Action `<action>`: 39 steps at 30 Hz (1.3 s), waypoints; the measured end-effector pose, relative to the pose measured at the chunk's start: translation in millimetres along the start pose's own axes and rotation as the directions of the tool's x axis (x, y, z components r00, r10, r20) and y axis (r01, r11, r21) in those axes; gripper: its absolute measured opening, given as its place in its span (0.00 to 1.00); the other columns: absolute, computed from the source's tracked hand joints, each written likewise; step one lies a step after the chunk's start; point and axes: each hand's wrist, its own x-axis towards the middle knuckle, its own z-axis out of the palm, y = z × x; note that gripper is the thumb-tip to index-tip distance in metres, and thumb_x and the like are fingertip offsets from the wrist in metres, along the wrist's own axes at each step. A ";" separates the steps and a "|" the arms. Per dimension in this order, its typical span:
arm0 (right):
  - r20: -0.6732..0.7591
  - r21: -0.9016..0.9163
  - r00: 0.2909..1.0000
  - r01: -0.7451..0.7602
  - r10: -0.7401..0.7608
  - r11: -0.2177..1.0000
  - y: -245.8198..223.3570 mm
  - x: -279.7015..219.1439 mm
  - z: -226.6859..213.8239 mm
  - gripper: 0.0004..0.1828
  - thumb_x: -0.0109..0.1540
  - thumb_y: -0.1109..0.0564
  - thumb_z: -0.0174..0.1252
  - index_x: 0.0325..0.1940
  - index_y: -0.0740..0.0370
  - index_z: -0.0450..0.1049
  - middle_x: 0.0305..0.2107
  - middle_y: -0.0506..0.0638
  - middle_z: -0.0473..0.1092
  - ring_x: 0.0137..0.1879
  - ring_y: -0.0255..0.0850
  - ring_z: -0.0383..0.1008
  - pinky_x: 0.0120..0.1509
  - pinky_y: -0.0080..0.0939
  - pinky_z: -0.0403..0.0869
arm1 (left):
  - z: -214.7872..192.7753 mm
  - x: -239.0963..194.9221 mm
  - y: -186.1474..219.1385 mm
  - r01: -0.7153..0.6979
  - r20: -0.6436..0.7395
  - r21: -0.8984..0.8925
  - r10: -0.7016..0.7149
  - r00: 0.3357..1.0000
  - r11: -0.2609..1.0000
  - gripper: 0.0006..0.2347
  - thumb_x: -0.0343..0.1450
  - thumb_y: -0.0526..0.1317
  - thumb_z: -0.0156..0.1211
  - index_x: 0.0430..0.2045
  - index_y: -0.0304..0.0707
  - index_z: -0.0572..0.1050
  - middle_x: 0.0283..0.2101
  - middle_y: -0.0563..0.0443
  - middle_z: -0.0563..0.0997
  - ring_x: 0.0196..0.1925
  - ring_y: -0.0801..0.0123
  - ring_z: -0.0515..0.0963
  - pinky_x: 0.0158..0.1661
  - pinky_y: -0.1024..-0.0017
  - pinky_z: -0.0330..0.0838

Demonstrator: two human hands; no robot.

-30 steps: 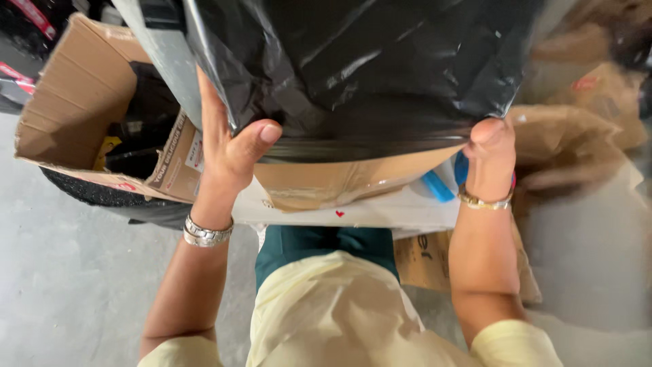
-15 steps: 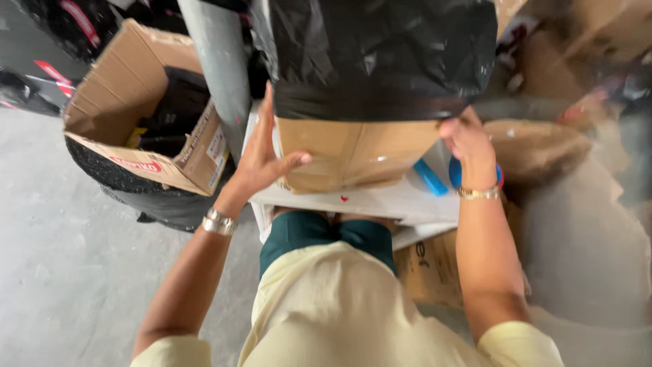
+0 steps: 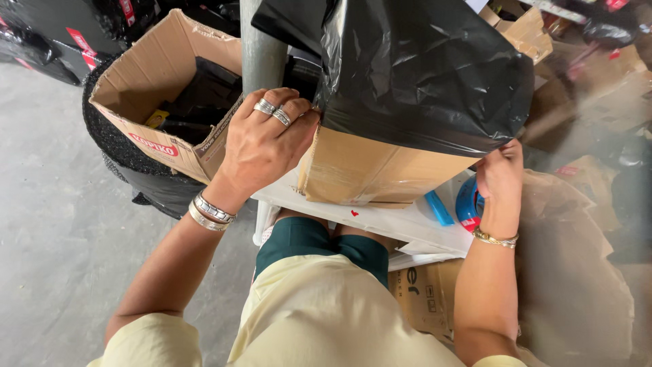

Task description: The person places a small box into a black plastic bag, tapes the bag closed using a tape dispenser, and applies a shipping label to the package.

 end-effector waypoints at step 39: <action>-0.057 -0.591 0.978 0.131 -0.203 0.796 4.3 -7.2 21.9 0.10 0.61 0.71 0.59 0.46 0.68 0.77 0.38 0.50 0.77 0.42 0.36 0.78 0.45 0.36 0.73 | 87.7 -68.2 -52.8 0.454 0.403 -0.061 -0.394 0.826 0.889 0.11 0.66 0.27 0.60 0.40 0.22 0.71 0.40 0.33 0.78 0.41 0.43 0.78 0.36 0.61 0.73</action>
